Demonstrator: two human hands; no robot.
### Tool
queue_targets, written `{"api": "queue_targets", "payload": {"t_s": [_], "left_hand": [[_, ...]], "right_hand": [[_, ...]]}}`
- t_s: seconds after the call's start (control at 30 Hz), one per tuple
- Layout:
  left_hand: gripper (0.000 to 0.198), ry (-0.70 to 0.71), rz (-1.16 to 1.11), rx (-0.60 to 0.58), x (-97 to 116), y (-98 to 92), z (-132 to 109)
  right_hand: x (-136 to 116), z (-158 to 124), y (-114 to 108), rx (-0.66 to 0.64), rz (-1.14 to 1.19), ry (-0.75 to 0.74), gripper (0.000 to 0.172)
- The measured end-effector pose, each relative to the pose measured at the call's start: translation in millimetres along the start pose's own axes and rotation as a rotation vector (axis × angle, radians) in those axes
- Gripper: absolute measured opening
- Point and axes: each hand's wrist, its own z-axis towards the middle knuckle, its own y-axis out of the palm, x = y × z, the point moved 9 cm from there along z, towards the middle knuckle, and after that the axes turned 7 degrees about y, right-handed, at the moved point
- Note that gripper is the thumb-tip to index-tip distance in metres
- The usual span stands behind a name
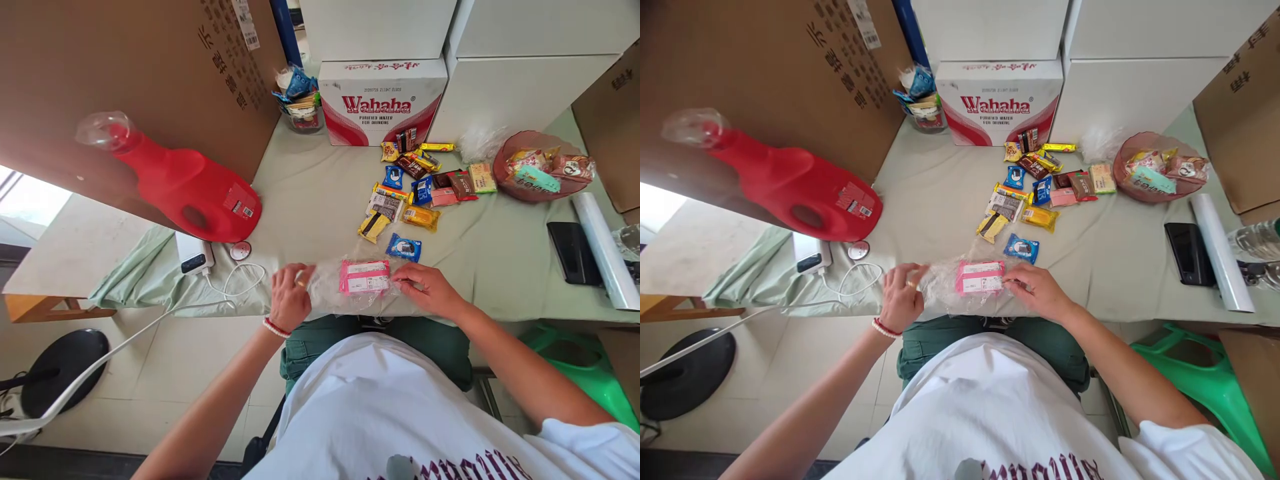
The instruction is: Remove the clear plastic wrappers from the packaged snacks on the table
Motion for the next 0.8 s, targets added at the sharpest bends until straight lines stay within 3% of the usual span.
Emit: {"api": "queue_targets", "payload": {"t_s": [0.1,0.17,0.23,0.37,0.57,0.63,0.73,0.8], "left_hand": [[0.049,0.241,-0.189,-0.216,33.5,17.9,-19.8],[0.051,0.298,-0.256,-0.356,48.0,31.4,-31.3],[0.051,0.294,-0.264,-0.392,53.0,38.9,-33.3],[0.049,0.18,-0.203,-0.244,41.9,36.8,-16.5],[0.022,0.128,-0.074,-0.04,29.8,17.8,7.1],[0.025,0.081,-0.038,0.021,23.8,10.9,10.4],[0.024,0.046,-0.053,0.071,19.8,8.5,11.8],[0.019,0.022,-0.079,0.104,18.9,10.0,11.7]], "right_hand": [[4.2,15.2,-0.5,-0.025,-0.009,0.028,0.033],[7.1,21.0,0.8,-0.039,-0.019,0.039,0.032],[12.4,24.0,1.9,-0.047,-0.009,0.074,0.032],[33.0,25.3,3.9,-0.063,0.031,0.195,0.035],[58.4,31.0,-3.5,-0.137,-0.067,0.318,0.034],[50.4,40.1,-10.9,-0.156,-0.23,0.291,0.034],[22.1,63.9,-21.5,-0.084,-0.49,0.186,0.034],[-2.0,83.8,-12.9,-0.072,-0.603,0.039,0.044]]}}
